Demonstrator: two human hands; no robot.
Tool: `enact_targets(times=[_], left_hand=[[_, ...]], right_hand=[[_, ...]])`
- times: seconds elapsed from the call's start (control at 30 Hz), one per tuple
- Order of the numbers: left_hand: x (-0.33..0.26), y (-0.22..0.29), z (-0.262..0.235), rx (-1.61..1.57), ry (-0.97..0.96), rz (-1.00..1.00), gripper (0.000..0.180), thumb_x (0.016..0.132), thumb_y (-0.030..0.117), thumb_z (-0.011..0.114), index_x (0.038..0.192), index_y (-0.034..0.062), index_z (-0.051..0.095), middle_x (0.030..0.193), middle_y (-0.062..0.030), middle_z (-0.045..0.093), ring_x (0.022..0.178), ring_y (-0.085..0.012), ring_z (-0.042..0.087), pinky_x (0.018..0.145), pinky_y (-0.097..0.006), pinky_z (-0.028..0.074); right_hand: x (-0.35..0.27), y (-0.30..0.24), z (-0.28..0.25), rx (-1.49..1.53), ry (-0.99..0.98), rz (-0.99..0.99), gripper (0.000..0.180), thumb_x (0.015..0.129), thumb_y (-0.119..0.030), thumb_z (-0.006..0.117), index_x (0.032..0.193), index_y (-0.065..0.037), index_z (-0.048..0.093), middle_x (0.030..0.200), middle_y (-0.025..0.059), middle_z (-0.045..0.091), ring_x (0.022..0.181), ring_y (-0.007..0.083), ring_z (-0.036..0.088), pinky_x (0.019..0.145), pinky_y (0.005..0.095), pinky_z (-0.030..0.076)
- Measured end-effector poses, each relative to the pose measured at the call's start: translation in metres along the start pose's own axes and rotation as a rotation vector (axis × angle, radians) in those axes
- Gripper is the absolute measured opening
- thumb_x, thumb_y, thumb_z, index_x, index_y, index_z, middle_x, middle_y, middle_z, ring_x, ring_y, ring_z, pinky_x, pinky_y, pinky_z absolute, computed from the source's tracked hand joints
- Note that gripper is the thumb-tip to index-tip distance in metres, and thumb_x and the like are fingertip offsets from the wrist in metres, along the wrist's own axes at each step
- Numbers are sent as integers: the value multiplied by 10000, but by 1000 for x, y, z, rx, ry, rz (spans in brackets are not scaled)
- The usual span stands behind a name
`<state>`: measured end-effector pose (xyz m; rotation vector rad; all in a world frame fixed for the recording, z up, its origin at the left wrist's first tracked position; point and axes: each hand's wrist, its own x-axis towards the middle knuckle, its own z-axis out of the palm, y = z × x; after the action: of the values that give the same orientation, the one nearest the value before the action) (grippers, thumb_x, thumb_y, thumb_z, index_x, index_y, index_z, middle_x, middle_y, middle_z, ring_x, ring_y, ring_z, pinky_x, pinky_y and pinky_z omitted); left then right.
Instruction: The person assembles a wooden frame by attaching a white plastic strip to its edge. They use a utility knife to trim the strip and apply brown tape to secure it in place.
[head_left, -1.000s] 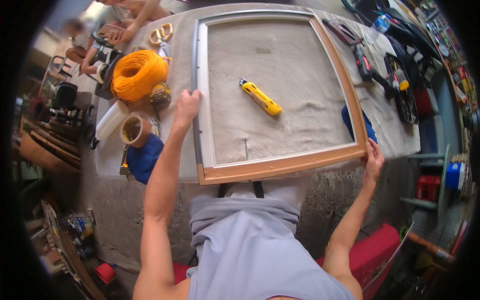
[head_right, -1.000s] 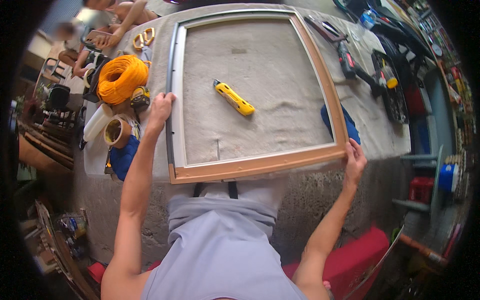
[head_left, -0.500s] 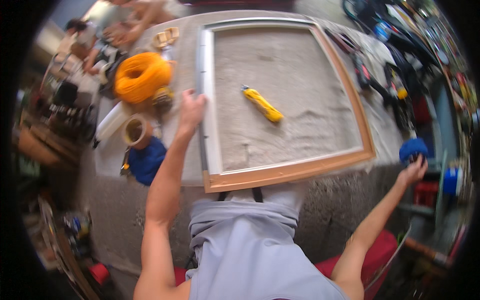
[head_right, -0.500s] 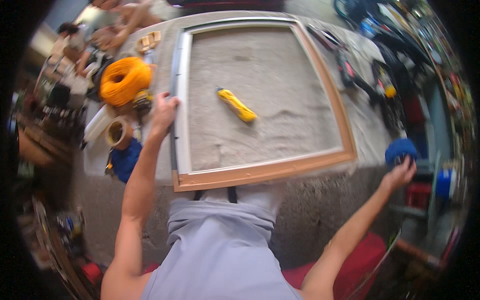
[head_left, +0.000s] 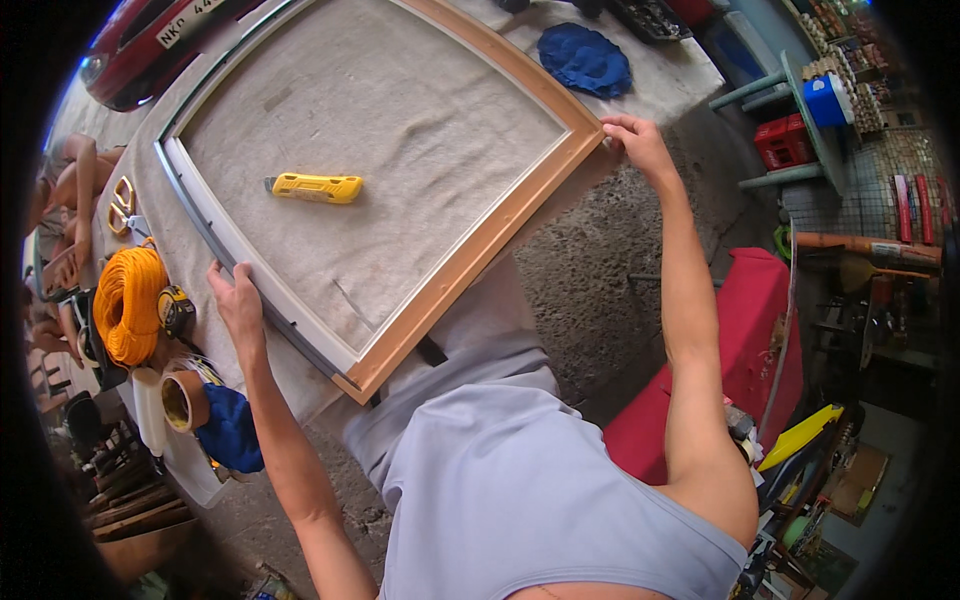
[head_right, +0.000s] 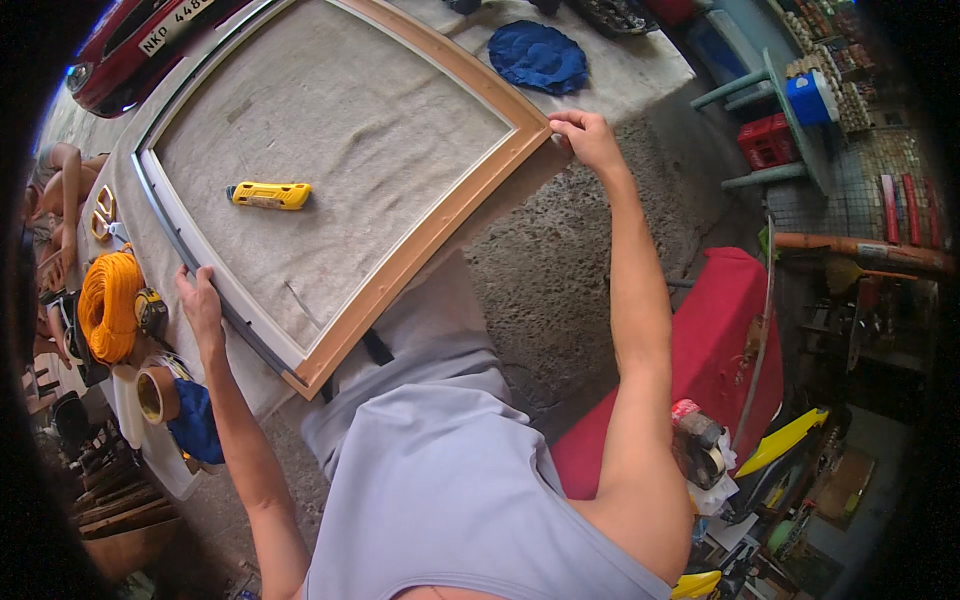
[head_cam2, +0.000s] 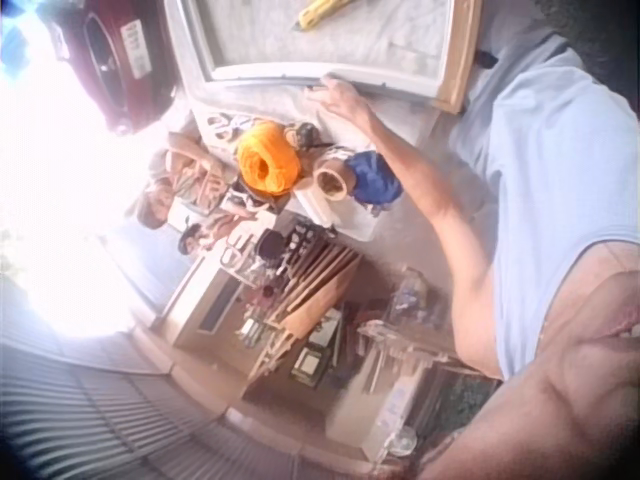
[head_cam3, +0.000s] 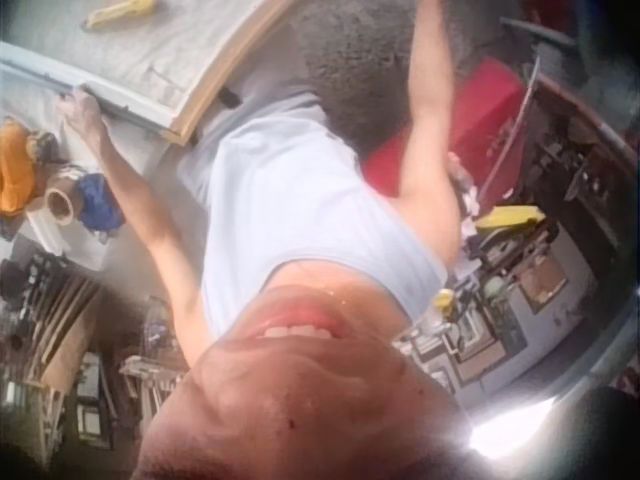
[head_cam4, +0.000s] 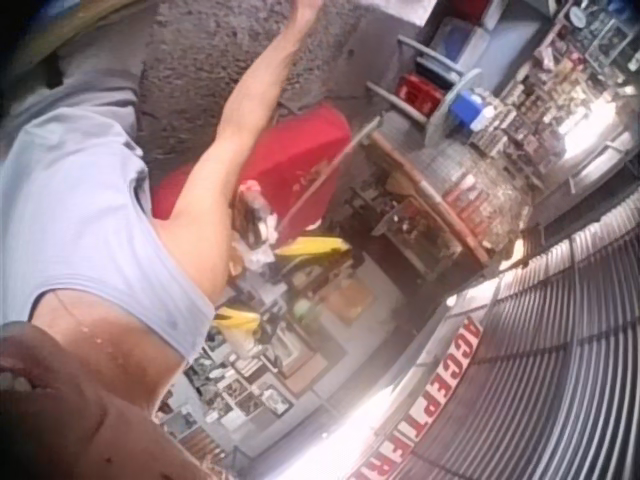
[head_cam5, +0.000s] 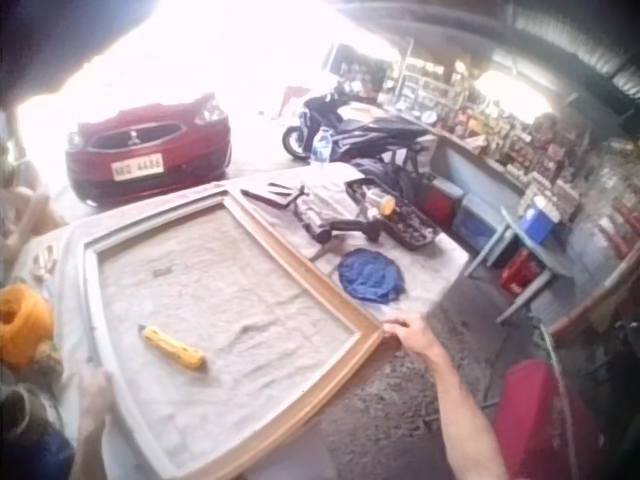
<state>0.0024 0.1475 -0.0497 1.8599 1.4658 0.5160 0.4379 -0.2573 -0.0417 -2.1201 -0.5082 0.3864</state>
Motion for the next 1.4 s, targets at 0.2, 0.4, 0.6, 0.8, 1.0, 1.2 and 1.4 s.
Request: enact_targets(times=[0.2,0.4,0.6,0.8,1.0,1.2,1.4], left_hand=[[6,4,-12,216,-85,81,565,897,296,517,1325,-63,435,1004,-346,645,962,-468,641,864,-467,474],[-10,11,4,171,62,65,532,905,302,503,1303,-49,468,949,-357,642,949,-505,624,844,-498,465],[-13,11,10,123,90,63,526,907,317,505,1293,-40,483,943,-345,649,943,-492,633,843,-490,468],[-14,11,5,95,85,102,534,899,331,525,1285,-37,488,908,-336,654,913,-491,642,832,-484,474],[-12,5,11,106,102,116,589,892,378,533,1315,-27,476,906,-331,653,917,-472,651,831,-469,478],[-3,-9,15,455,84,337,449,909,330,554,1140,-54,532,857,-324,649,774,-468,647,659,-515,506],[-41,38,-17,336,-79,145,647,857,359,653,1320,-51,464,661,-172,645,530,-233,649,468,-352,521]], right_hand=[[0,-11,4,-22,-62,9,261,839,-221,724,989,-8,741,790,8,684,674,81,578,643,254,474],[14,-17,1,-117,-108,-117,273,807,-263,760,906,-8,749,736,29,695,644,84,607,598,257,497],[9,-21,13,-358,77,-198,316,784,-335,779,838,-26,744,700,91,710,672,138,672,612,286,512],[6,-45,15,-564,73,-247,307,820,-342,736,852,-36,738,716,128,698,673,229,685,642,335,520],[10,-41,10,-533,28,-408,209,868,-242,677,960,-58,716,771,144,702,721,282,686,678,382,522],[31,-30,19,-693,58,-622,176,905,-245,638,984,-105,708,794,155,688,736,323,676,668,417,515],[19,-24,-1,-690,53,-479,216,905,-269,672,1055,-119,715,753,122,699,702,220,684,666,342,525]])
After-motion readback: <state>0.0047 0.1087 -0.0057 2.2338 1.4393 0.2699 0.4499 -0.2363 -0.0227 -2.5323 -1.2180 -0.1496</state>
